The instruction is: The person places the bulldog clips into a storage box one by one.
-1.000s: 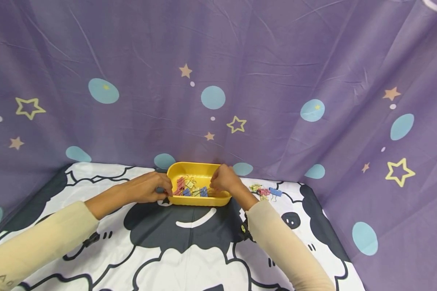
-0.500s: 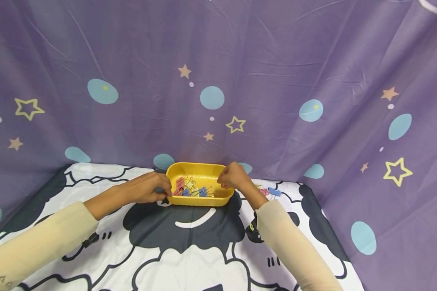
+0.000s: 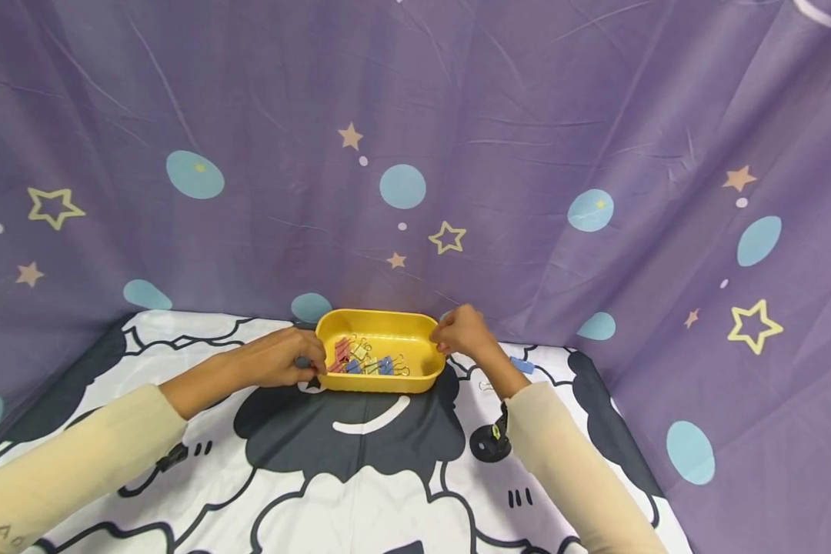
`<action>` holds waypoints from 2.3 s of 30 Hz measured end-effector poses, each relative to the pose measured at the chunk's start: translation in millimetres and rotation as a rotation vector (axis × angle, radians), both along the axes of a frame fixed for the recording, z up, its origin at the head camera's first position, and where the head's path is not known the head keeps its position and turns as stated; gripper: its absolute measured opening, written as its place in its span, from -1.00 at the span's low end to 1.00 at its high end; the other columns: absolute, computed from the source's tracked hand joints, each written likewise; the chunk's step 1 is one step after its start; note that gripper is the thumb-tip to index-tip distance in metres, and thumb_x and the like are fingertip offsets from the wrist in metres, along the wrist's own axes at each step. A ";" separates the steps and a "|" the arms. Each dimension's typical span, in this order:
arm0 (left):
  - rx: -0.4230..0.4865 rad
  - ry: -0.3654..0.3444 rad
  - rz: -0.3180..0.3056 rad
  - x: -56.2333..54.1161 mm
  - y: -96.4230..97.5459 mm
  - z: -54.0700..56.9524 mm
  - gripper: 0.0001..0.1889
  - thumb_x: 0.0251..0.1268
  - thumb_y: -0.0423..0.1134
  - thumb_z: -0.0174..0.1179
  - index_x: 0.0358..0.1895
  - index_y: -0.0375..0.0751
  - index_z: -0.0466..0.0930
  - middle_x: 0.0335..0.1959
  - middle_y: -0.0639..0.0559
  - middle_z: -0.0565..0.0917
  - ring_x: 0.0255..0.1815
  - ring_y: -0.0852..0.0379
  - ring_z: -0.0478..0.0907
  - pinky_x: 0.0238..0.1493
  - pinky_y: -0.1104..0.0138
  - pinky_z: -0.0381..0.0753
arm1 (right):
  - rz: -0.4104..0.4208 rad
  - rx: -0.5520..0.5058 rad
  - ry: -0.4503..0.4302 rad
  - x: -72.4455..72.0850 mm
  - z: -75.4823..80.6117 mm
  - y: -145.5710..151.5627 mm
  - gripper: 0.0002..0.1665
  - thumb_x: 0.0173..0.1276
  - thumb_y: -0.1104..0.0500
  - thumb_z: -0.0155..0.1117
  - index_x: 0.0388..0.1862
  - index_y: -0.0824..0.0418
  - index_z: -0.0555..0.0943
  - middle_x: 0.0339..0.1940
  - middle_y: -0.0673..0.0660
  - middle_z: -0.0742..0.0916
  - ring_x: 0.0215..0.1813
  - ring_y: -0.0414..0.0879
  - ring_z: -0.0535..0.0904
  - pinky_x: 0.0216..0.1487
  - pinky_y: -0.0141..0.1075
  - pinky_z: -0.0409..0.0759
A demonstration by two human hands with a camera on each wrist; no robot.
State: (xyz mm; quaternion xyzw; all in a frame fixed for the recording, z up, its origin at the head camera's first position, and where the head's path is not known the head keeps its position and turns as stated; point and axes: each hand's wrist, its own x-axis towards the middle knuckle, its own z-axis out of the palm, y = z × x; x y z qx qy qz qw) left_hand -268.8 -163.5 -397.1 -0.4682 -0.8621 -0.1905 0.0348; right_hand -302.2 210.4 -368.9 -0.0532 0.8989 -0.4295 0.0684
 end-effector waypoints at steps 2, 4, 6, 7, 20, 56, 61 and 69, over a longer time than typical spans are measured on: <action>-0.001 0.000 -0.002 0.2 0.2 0.4 -0.82 0.25 -0.48 0.46 -0.21 -0.12 0.94 -0.23 0.15 0.88 -0.13 0.20 0.74 -0.02 0.23 0.79 | -0.014 -0.019 0.003 -0.3 1.8 3.5 -0.78 0.42 0.36 0.53 -0.06 0.52 0.86 -0.32 0.35 0.91 -0.43 -0.14 0.82 -0.18 -0.21 0.91; -0.001 -0.003 -0.002 0.4 0.3 1.1 -0.82 0.25 -0.47 0.46 -0.21 -0.13 0.94 -0.23 0.15 0.88 -0.13 0.20 0.74 -0.02 0.23 0.79 | -0.030 -0.033 0.003 -0.5 3.6 6.5 -0.76 0.41 0.36 0.54 -0.05 0.54 0.85 -0.31 0.38 0.91 -0.43 -0.14 0.82 -0.21 -0.24 0.90; -0.002 -0.006 -0.002 0.7 0.2 1.5 -0.82 0.26 -0.47 0.46 -0.21 -0.13 0.94 -0.23 0.15 0.88 -0.13 0.19 0.74 -0.02 0.22 0.80 | -0.040 -0.039 0.004 -0.8 4.9 9.9 -0.76 0.41 0.37 0.54 -0.04 0.55 0.85 -0.31 0.38 0.91 -0.43 -0.14 0.82 -0.22 -0.25 0.89; -0.004 -0.008 0.000 0.9 0.1 1.7 -0.82 0.26 -0.47 0.46 -0.20 -0.13 0.94 -0.22 0.15 0.88 -0.13 0.19 0.74 -0.02 0.23 0.80 | -0.044 -0.039 0.005 -1.0 5.4 11.7 -0.77 0.41 0.38 0.54 -0.05 0.55 0.85 -0.31 0.37 0.91 -0.43 -0.14 0.82 -0.24 -0.27 0.88; 0.001 -0.002 -0.009 -0.6 -0.8 -1.5 -0.81 0.25 -0.48 0.45 -0.21 -0.12 0.95 -0.24 0.17 0.88 -0.13 0.20 0.74 -0.02 0.23 0.79 | -0.089 -0.032 -0.019 2.9 11.5 35.8 -0.70 0.42 0.35 0.56 0.02 0.57 0.83 -0.31 0.33 0.91 -0.46 -0.24 0.78 -0.18 -0.25 0.90; 0.008 -0.012 0.004 1.8 1.0 0.8 -0.85 0.26 -0.48 0.45 -0.20 -0.19 0.93 -0.25 0.12 0.88 -0.14 0.09 0.77 -0.01 0.20 0.80 | -0.234 0.112 -0.050 8.7 -19.4 120.0 -0.80 0.30 0.28 0.60 -0.28 0.46 0.81 -0.54 0.14 0.85 -0.50 -0.17 0.80 -0.24 -0.16 0.91; 0.007 -0.006 0.002 0.9 0.5 0.2 -0.85 0.26 -0.48 0.46 -0.21 -0.18 0.93 -0.25 0.12 0.87 -0.14 0.09 0.76 -0.01 0.21 0.79 | -0.273 0.148 -0.040 8.6 -24.5 130.3 -0.80 0.24 0.25 0.64 -0.43 0.33 0.76 -0.59 0.12 0.82 -0.54 -0.15 0.79 -0.25 -0.12 0.91; 0.007 0.020 -0.016 -0.2 0.4 -1.1 -0.85 0.24 -0.48 0.46 -0.23 -0.17 0.93 -0.28 0.15 0.86 -0.16 0.18 0.73 -0.02 0.22 0.78 | -0.303 0.299 -0.025 12.8 -33.4 141.0 -0.70 0.28 0.17 0.64 -0.54 0.27 0.74 -0.69 0.03 0.75 -0.62 -0.17 0.70 -0.36 -0.14 0.82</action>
